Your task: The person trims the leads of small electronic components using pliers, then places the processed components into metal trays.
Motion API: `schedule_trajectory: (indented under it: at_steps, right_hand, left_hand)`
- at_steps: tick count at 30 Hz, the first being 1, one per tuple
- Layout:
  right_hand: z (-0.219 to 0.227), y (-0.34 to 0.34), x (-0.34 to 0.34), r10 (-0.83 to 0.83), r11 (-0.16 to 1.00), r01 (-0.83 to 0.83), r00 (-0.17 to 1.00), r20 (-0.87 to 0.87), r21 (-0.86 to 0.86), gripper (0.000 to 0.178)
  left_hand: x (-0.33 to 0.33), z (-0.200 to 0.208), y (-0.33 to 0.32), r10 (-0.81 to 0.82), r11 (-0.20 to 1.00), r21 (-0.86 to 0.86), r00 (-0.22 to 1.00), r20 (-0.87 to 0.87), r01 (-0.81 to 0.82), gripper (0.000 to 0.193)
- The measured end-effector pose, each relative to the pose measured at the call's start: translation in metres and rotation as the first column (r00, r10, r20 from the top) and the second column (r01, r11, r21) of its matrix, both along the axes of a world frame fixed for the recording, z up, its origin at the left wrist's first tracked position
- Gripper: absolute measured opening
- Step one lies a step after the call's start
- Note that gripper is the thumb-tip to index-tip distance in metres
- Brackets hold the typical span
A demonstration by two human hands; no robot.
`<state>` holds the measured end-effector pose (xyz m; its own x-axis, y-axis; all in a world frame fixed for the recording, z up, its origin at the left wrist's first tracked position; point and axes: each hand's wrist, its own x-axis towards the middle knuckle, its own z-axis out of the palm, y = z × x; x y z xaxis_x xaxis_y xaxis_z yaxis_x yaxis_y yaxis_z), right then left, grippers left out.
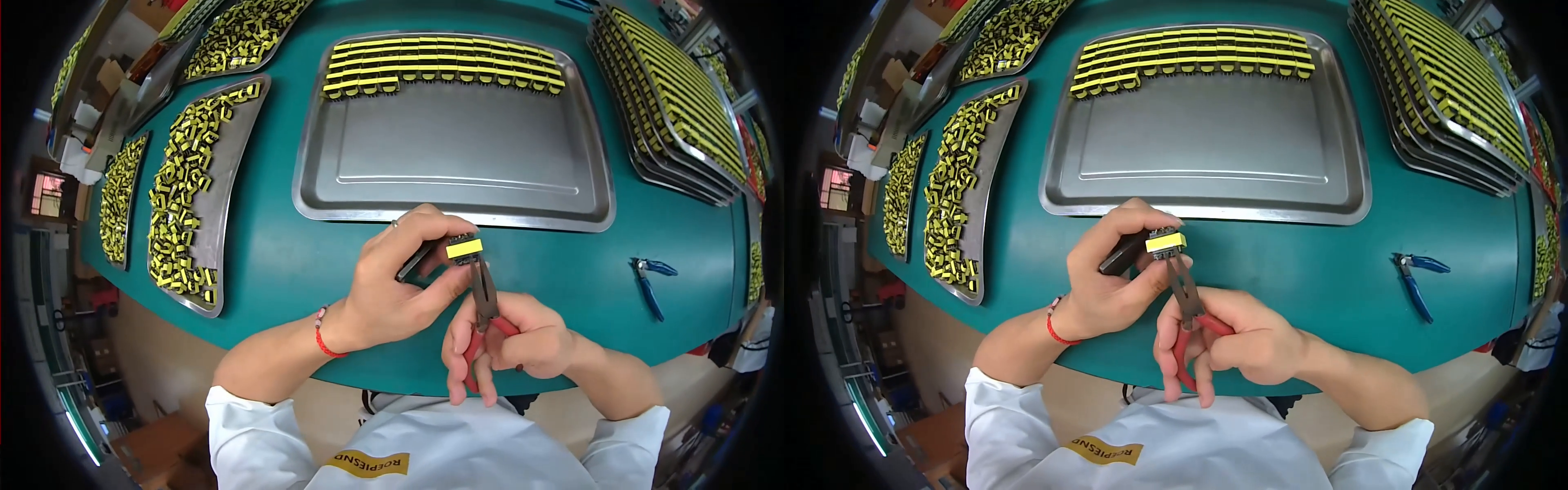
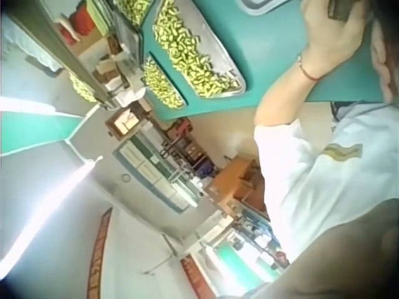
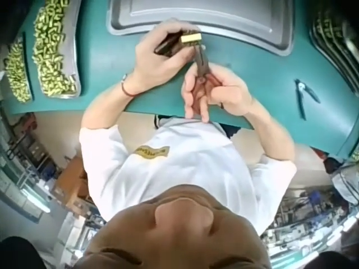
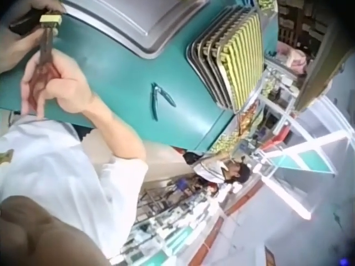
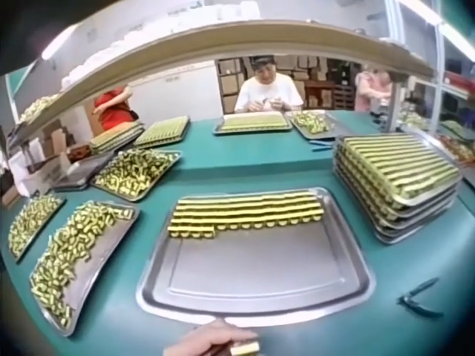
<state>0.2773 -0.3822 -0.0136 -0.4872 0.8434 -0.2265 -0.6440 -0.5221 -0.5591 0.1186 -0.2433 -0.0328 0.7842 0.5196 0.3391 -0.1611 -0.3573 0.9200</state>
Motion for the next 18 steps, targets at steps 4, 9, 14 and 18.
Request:
schedule_trajectory:
  at_steps: [4,9,14,18]
  right_hand:
    - [-0.002,0.002,0.004,-0.023,1.000,0.023,0.999,-0.040,-0.002,0.048]
    - [0.001,0.001,0.007,-0.044,0.997,0.050,0.992,-0.122,0.052,0.046]
    - [-0.002,-0.001,0.006,-0.002,0.999,0.011,0.981,-0.194,0.045,0.048]
    - [-0.001,0.001,0.004,0.055,0.998,-0.049,0.978,-0.199,0.035,0.049]
  left_hand:
    - [0.003,0.004,-0.012,0.057,0.966,-0.251,0.998,-0.020,-0.061,0.036]
    - [0.004,0.008,-0.004,-0.047,0.820,-0.568,0.998,0.051,0.068,0.033]
    - [0.006,0.009,-0.002,-0.186,0.551,-0.777,0.952,0.243,0.306,0.042]
    - [0.005,0.009,-0.003,-0.181,0.433,-0.850,0.953,0.243,0.299,0.044]
